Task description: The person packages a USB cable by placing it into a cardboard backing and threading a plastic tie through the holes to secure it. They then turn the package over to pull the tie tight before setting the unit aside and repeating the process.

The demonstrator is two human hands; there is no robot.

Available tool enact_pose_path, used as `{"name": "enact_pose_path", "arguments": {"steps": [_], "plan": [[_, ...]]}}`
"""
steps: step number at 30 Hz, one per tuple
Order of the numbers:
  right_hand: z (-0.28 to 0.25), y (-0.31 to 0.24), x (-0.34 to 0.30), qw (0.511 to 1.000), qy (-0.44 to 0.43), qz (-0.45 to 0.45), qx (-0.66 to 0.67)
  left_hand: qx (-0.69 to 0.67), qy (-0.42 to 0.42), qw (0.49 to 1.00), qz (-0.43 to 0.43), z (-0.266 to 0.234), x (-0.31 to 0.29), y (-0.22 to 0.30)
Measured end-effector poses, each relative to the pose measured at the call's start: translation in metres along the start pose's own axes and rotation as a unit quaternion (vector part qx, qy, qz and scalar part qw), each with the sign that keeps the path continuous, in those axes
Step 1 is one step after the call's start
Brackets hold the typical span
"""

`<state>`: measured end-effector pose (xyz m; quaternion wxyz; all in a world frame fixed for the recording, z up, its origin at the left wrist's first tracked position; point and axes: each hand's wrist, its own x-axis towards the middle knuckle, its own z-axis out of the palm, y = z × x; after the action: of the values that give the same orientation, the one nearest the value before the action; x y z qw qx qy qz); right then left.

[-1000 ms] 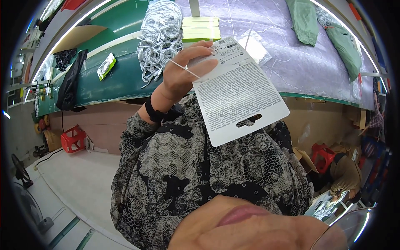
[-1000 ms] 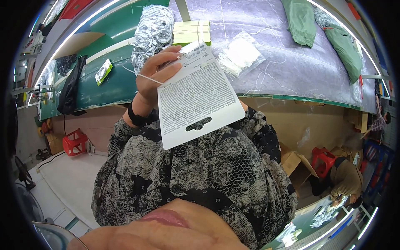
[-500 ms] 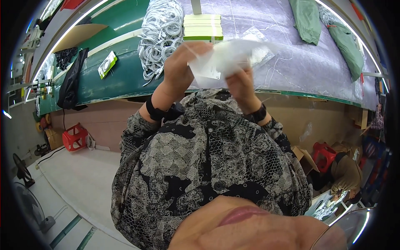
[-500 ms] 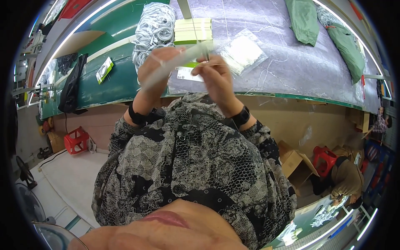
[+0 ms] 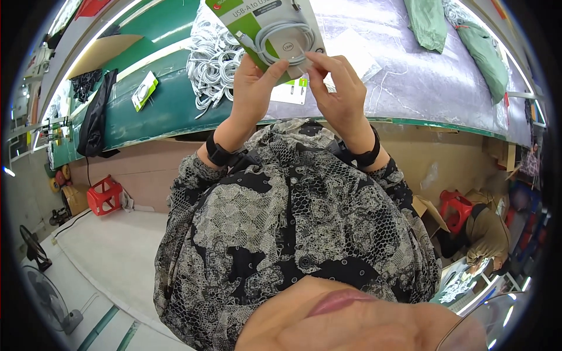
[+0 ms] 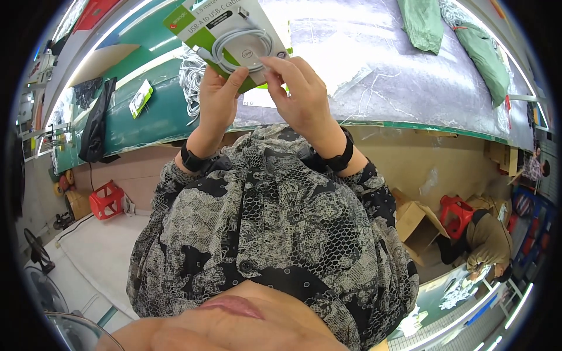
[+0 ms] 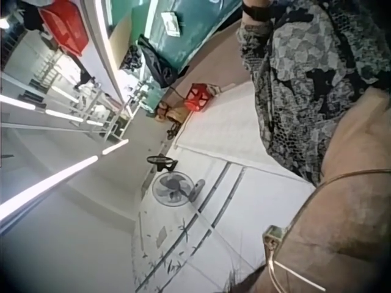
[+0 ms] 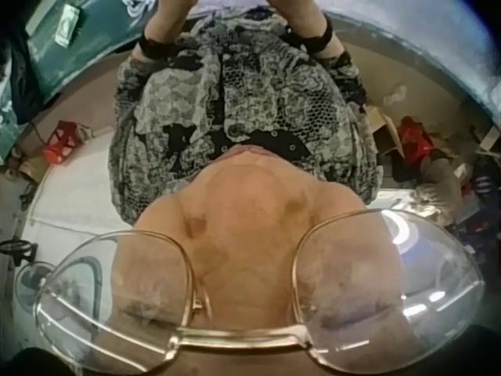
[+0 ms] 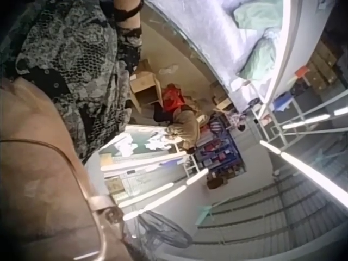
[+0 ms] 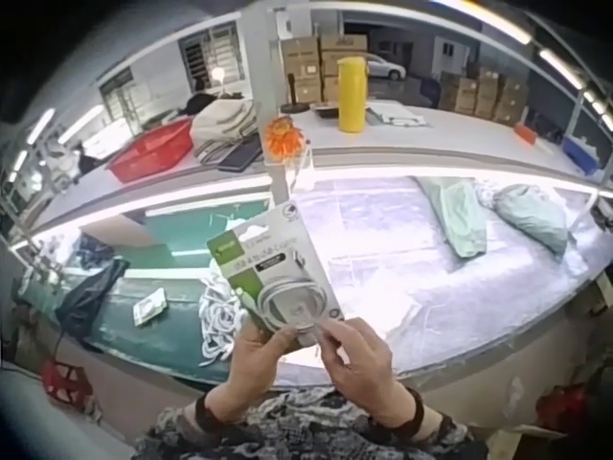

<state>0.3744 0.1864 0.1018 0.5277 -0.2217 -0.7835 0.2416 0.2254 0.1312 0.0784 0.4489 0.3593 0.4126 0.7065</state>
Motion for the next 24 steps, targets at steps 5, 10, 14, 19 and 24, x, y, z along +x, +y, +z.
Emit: {"name": "enact_pose_path", "arguments": {"steps": [5, 10, 14, 19, 24], "plan": [[0.001, 0.001, 0.003, 0.995, -0.030, -0.041, -0.086, 0.006, -0.001, 1.000, 0.011, -0.003, 0.000, -0.002], [0.000, -0.001, 0.003, 0.989, -0.044, -0.053, -0.128, 0.038, 0.003, 0.999, 0.039, -0.005, 0.001, -0.004], [0.000, -0.002, 0.005, 0.986, -0.058, -0.057, -0.144, 0.070, 0.008, 0.996, 0.056, -0.010, 0.002, -0.007], [0.001, -0.003, 0.008, 0.984, -0.070, -0.051, -0.154, 0.115, 0.005, 0.989, 0.096, -0.012, 0.003, -0.009], [0.004, -0.001, 0.009, 0.982, -0.085, -0.052, -0.161, 0.191, 0.001, 0.974, 0.122, -0.015, 0.003, -0.010]]}}
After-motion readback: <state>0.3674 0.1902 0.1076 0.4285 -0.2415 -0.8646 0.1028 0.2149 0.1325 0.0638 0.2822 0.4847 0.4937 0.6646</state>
